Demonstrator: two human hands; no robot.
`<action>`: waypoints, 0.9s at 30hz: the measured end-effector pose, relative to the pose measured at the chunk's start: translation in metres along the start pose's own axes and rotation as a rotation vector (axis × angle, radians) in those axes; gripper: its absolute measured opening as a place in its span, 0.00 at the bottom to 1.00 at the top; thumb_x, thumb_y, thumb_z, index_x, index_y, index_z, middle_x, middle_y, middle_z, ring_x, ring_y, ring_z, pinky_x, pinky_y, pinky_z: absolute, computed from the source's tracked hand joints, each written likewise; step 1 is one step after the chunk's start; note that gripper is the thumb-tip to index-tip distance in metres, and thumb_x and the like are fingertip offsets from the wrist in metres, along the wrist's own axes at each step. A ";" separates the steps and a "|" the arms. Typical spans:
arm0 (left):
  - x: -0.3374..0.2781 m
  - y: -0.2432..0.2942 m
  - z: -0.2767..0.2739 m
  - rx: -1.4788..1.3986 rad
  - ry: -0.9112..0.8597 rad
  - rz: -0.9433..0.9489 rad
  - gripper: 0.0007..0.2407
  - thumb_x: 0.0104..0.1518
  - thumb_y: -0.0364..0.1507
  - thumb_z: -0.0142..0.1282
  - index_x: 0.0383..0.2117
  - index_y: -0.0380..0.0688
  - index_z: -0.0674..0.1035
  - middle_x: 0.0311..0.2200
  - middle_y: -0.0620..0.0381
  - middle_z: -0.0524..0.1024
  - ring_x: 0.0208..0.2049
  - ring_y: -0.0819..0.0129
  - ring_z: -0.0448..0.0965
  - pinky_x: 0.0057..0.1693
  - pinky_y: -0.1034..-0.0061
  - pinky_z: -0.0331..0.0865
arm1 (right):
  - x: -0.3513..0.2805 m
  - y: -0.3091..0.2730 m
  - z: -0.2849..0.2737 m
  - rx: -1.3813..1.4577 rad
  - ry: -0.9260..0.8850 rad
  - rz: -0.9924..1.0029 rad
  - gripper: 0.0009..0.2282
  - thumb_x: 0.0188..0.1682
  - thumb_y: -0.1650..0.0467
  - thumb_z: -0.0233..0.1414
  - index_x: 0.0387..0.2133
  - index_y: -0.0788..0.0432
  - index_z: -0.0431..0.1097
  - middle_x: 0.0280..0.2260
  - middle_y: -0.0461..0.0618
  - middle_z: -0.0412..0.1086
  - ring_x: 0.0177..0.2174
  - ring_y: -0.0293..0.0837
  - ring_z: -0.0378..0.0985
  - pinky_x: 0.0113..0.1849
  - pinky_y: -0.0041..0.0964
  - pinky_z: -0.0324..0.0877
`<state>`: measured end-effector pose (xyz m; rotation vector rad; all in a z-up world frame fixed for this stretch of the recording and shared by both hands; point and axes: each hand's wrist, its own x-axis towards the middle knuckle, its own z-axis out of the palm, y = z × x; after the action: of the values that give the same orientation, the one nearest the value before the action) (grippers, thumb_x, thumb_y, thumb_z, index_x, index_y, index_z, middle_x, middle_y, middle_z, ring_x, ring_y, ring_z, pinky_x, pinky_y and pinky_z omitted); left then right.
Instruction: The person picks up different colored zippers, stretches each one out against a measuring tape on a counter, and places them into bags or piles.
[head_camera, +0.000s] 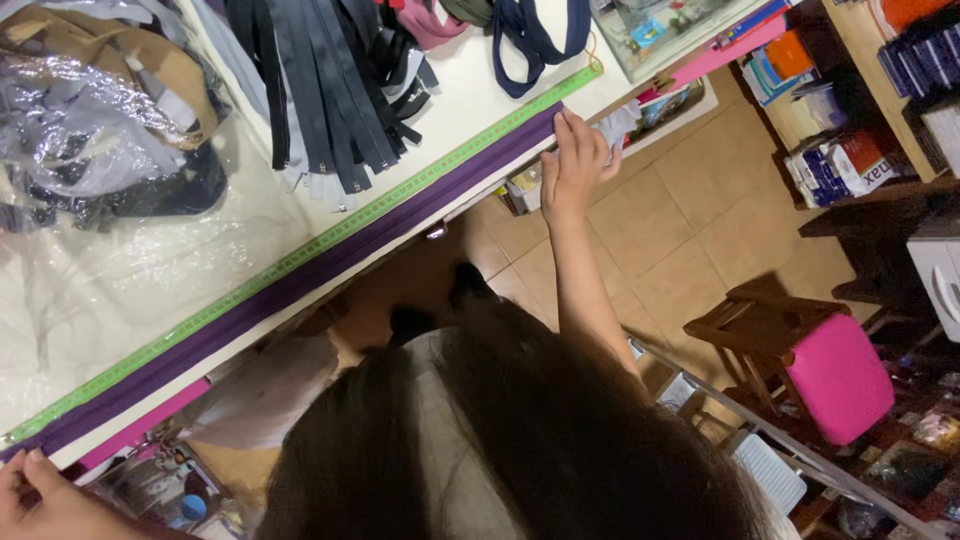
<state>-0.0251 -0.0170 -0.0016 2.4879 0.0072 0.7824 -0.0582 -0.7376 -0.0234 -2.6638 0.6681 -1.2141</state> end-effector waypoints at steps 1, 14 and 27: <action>-0.001 -0.008 0.000 0.013 -0.012 -0.003 0.05 0.72 0.11 0.64 0.50 0.24 0.87 0.46 0.39 0.86 0.49 0.53 0.84 0.57 0.64 0.76 | 0.002 -0.001 0.000 -0.027 -0.006 0.017 0.21 0.61 0.56 0.32 0.58 0.46 0.69 0.55 0.40 0.68 0.53 0.46 0.65 0.59 0.55 0.39; 0.001 -0.061 0.015 -0.275 0.043 0.080 0.03 0.79 0.10 0.63 0.48 0.12 0.83 0.44 0.27 0.80 0.47 0.42 0.78 0.57 0.54 0.72 | 0.002 0.014 0.012 -0.001 -0.087 0.027 0.23 0.61 0.56 0.34 0.59 0.51 0.68 0.60 0.45 0.68 0.60 0.51 0.65 0.60 0.54 0.42; 0.010 -0.027 0.008 -0.033 0.025 -0.120 0.09 0.56 0.21 0.73 0.37 0.39 0.81 0.37 0.47 0.76 0.42 0.51 0.74 0.50 0.62 0.67 | 0.049 -0.029 -0.002 0.487 0.059 0.136 0.19 0.36 0.83 0.61 0.40 0.64 0.64 0.38 0.58 0.66 0.36 0.54 0.68 0.43 0.44 0.66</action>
<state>-0.0083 0.0041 -0.0146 2.4213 0.1494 0.7564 -0.0218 -0.7336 0.0200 -2.1568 0.4749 -1.2340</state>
